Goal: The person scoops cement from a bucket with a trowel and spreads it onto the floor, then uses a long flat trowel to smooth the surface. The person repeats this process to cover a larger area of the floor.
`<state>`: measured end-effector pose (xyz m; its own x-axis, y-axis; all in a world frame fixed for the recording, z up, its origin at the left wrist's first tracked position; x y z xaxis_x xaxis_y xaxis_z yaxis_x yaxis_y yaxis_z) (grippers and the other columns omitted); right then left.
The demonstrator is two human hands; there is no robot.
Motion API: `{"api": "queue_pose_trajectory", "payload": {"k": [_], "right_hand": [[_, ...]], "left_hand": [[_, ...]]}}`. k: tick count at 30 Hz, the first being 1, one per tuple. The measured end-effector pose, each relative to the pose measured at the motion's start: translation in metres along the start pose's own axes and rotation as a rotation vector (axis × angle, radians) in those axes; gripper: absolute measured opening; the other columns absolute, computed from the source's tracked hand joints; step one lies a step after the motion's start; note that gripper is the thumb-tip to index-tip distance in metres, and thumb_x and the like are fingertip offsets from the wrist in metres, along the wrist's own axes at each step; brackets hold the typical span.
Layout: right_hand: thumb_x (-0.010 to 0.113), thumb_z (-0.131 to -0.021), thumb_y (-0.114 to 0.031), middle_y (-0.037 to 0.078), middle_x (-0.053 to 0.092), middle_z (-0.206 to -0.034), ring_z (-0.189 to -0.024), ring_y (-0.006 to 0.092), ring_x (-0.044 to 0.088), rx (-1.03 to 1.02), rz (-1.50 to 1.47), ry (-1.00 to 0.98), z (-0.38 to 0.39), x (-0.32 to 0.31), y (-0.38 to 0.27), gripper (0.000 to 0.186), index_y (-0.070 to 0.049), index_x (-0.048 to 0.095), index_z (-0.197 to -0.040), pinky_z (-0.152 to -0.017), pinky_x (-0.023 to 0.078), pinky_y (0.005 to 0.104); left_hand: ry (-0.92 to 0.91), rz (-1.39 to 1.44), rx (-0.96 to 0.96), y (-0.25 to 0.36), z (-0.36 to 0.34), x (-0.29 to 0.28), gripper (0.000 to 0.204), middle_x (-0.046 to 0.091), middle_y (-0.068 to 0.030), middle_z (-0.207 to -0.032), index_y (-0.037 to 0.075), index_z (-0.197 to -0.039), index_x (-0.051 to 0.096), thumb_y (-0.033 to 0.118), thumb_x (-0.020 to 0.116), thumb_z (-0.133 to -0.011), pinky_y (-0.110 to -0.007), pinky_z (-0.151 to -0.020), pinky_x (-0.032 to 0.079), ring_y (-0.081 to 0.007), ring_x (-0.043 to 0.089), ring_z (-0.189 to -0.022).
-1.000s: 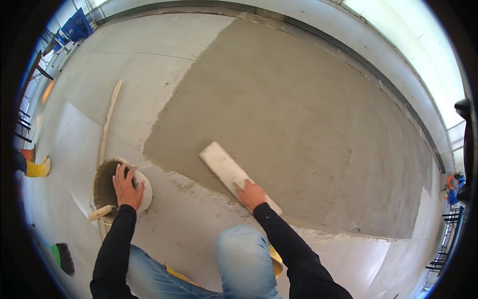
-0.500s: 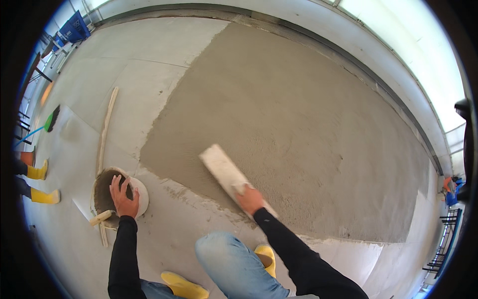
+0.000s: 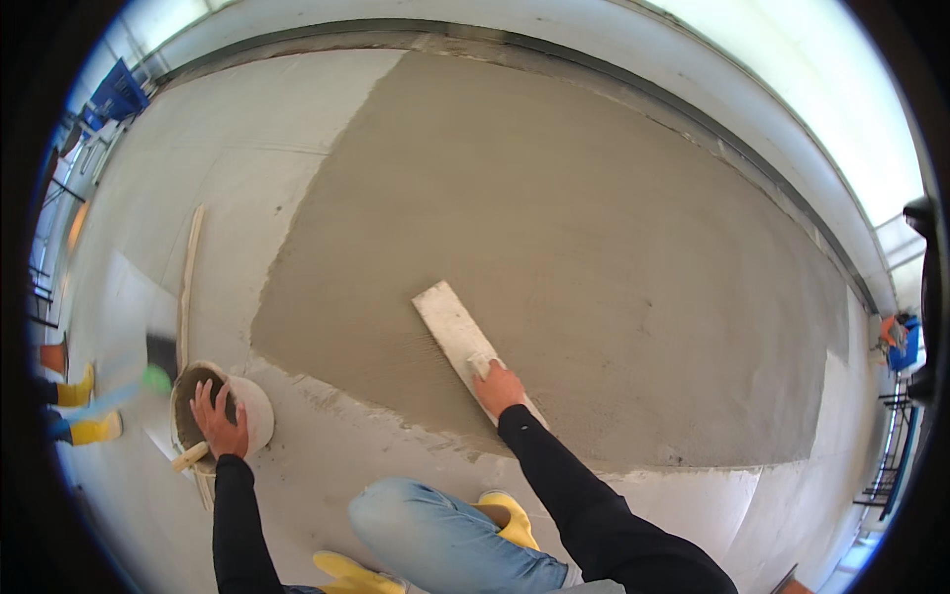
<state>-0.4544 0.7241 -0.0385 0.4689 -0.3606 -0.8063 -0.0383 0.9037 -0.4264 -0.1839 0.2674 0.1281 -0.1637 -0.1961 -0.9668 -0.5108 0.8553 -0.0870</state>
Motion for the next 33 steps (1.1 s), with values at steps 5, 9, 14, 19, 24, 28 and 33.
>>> {"api": "queue_pose_trajectory", "payload": {"k": [5,9,14,19,24,28,33], "right_hand": [[0.065,-0.090,-0.045,0.027,0.072,-0.101,-0.097,0.0444,0.070,0.248,-0.012,0.023,0.012,-0.045,0.124,0.058,0.000,0.061,-0.125,-0.088,0.056,0.0528],[0.065,-0.090,-0.046,0.028,0.071,-0.107,-0.104,0.0452,0.067,0.460,-0.033,0.142,0.044,-0.090,0.240,0.061,0.000,0.061,-0.130,-0.091,0.055,0.0512],[0.067,-0.090,-0.047,0.028,0.072,-0.104,-0.102,0.0433,0.070,0.557,-0.126,0.334,0.104,-0.147,0.333,0.062,0.005,0.062,-0.123,-0.087,0.056,0.0508],[0.064,-0.091,-0.051,0.027,0.072,-0.091,-0.089,0.0442,0.071,0.343,-0.017,-0.002,0.124,-0.088,0.239,0.059,0.000,0.063,-0.120,-0.077,0.057,0.0511],[0.062,-0.092,-0.052,0.027,0.072,-0.093,-0.093,0.0446,0.070,0.145,-0.053,-0.183,0.124,-0.044,0.167,0.058,-0.005,0.061,-0.125,-0.082,0.056,0.0530],[0.063,-0.090,-0.047,0.026,0.072,-0.096,-0.091,0.0435,0.070,0.321,-0.082,0.007,0.110,-0.062,0.208,0.053,-0.006,0.062,-0.124,-0.081,0.056,0.0523],[0.069,-0.088,-0.045,0.028,0.071,-0.104,-0.100,0.0436,0.069,0.690,-0.177,0.329,0.116,-0.102,0.315,0.061,0.001,0.062,-0.127,-0.087,0.055,0.0516]], "left_hand": [[-0.122,-0.057,0.173,-0.013,0.010,-0.039,0.045,0.042,-0.0177,-0.153,0.011,-0.131,0.060,0.025,0.065,-0.088,-0.058,-0.123,0.016,-0.0394,0.027,-0.150],[-0.132,-0.058,0.146,-0.041,0.023,-0.093,0.047,0.039,-0.0191,-0.155,0.009,-0.134,0.059,0.022,0.064,-0.089,-0.057,-0.122,0.018,-0.0416,0.027,-0.149],[0.009,-0.102,0.104,-0.027,0.053,-0.185,0.040,0.039,-0.0203,-0.156,0.006,-0.135,0.059,0.017,0.060,-0.097,-0.055,-0.121,0.023,-0.0424,0.030,-0.149],[0.120,0.046,0.229,0.069,0.015,-0.230,0.035,0.042,-0.0209,-0.154,0.005,-0.132,0.060,0.014,0.057,-0.098,-0.056,-0.120,0.025,-0.0437,0.034,-0.147],[0.173,-0.026,0.714,0.142,-0.022,-0.270,0.030,0.046,-0.0235,-0.150,0.009,-0.126,0.061,0.015,0.058,-0.097,-0.064,-0.115,0.029,-0.0511,0.037,-0.142],[0.200,0.100,0.745,0.167,-0.038,-0.268,0.029,0.049,-0.0247,-0.146,0.008,-0.125,0.062,0.014,0.058,-0.096,-0.064,-0.113,0.032,-0.0528,0.040,-0.139],[0.145,0.142,0.713,0.179,-0.064,-0.249,0.029,0.048,-0.0252,-0.147,0.007,-0.123,0.063,0.013,0.058,-0.096,-0.062,-0.113,0.033,-0.0507,0.040,-0.140]]}}
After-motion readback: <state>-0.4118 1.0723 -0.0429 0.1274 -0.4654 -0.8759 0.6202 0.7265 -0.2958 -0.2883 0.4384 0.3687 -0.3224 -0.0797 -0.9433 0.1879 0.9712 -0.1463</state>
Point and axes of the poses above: each hand's wrist, its own z-axis away from the middle knuckle, its own x-axis out of the palm, y = z × x, the point moved 1 cm from there along -z, towards the middle knuckle
